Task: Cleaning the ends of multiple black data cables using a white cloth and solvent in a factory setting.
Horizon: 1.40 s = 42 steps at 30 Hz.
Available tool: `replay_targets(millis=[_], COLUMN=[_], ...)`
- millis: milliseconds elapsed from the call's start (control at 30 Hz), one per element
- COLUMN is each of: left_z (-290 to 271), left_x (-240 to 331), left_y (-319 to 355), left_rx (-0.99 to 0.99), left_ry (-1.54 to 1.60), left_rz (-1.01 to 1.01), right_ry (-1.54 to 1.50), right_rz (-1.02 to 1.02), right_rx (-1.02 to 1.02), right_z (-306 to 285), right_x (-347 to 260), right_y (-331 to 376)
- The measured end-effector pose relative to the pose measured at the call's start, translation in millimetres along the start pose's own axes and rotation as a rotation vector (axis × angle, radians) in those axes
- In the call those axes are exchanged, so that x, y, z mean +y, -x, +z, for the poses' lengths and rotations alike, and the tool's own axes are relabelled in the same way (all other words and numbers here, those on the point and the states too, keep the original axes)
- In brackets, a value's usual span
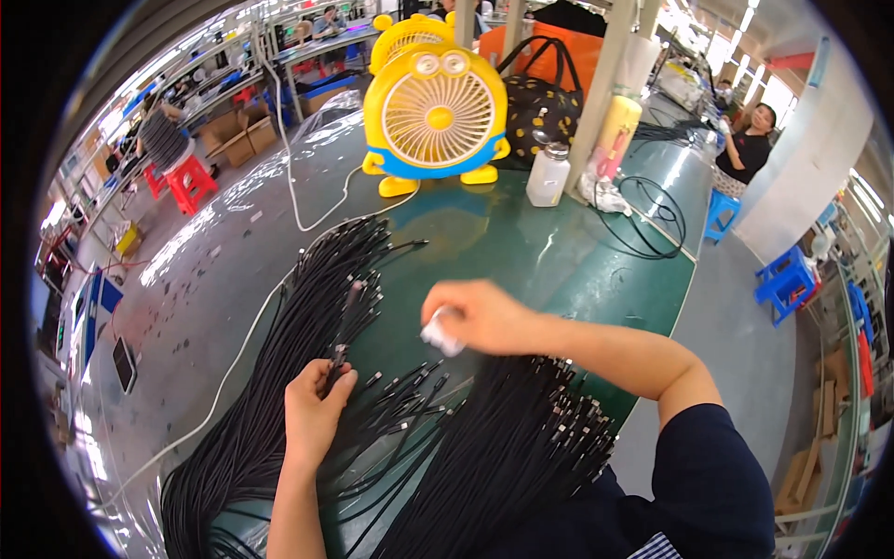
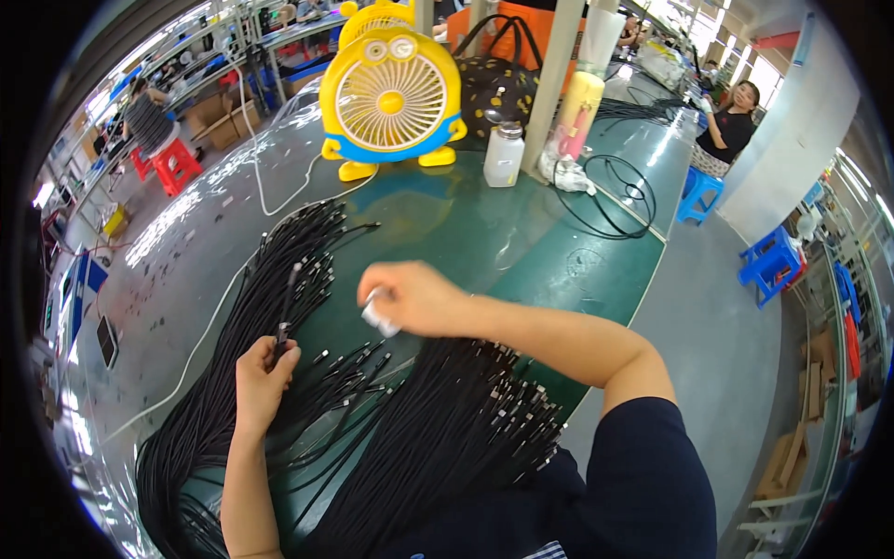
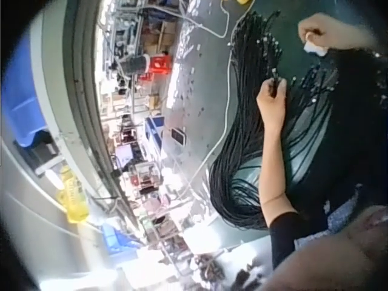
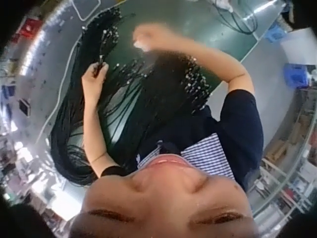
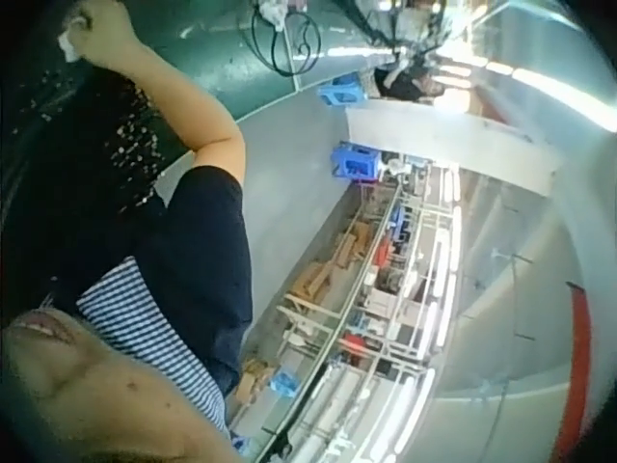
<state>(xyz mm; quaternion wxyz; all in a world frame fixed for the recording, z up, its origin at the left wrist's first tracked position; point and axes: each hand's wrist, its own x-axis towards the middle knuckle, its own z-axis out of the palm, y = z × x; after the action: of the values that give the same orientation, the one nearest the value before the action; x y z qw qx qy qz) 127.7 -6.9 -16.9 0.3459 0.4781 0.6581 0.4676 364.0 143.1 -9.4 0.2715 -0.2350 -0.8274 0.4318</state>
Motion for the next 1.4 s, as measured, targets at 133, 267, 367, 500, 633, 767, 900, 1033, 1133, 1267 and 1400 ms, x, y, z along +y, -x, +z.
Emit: replay_targets(millis=[133, 267, 367, 500, 633, 767, 900, 1033, 1133, 1267, 1400], left_z=[-19.4, 9.2, -4.1, -2.9, -0.5, -0.2, -4.2, -9.0, -8.9, -10.5, -19.8], left_x=[-1.9, -0.8, -5.3, -2.4, 0.3, 6.5, 8.4, 3.1, 2.6, 2.3, 1.9], left_y=[17.8, 0.9, 14.7, 15.5, 16.1, 15.0, 14.3, 12.0, 8.8, 5.5, 4.3], left_rx=[0.075, 0.142, 0.064, 0.063, 0.012, -0.118, -0.137, -0.128, -0.166, -0.087, -0.044], left_ry=[-0.296, -0.634, -0.642, -0.628, -0.623, -0.497, -0.424, -0.298, -0.144, 0.076, 0.183], left_rz=[0.013, 0.403, 0.221, 0.206, 0.143, 0.064, 0.02, -0.022, -0.065, -0.134, -0.139], right_ry=[0.183, 0.339, 0.759, 0.844, 0.865, 0.818, 0.69, 0.872, 0.787, 1.019, 1.296], right_rz=[-0.087, 0.103, 0.14, 0.247, 0.32, 0.383, 0.452, 0.347, 0.144, 0.052, -0.058], right_rx=[0.444, 0.875, 0.967, 0.867, 0.867, 0.79, 0.757, 0.844, 0.951, 0.875, 0.781], right_z=[-49.5, -190.1, -207.0, -222.0, -218.5, -225.3, -220.8, -213.2, -223.1, -217.5, -204.2], right_x=[28.8, 63.3, 80.0, 90.8, 97.5, 97.4, 93.1, 95.7, 104.4, 109.0, 116.3], right_y=[-36.1, -16.2, -29.0, -37.4, -50.9, -53.9, -53.1, -49.7, -45.0, -45.3, -50.2])
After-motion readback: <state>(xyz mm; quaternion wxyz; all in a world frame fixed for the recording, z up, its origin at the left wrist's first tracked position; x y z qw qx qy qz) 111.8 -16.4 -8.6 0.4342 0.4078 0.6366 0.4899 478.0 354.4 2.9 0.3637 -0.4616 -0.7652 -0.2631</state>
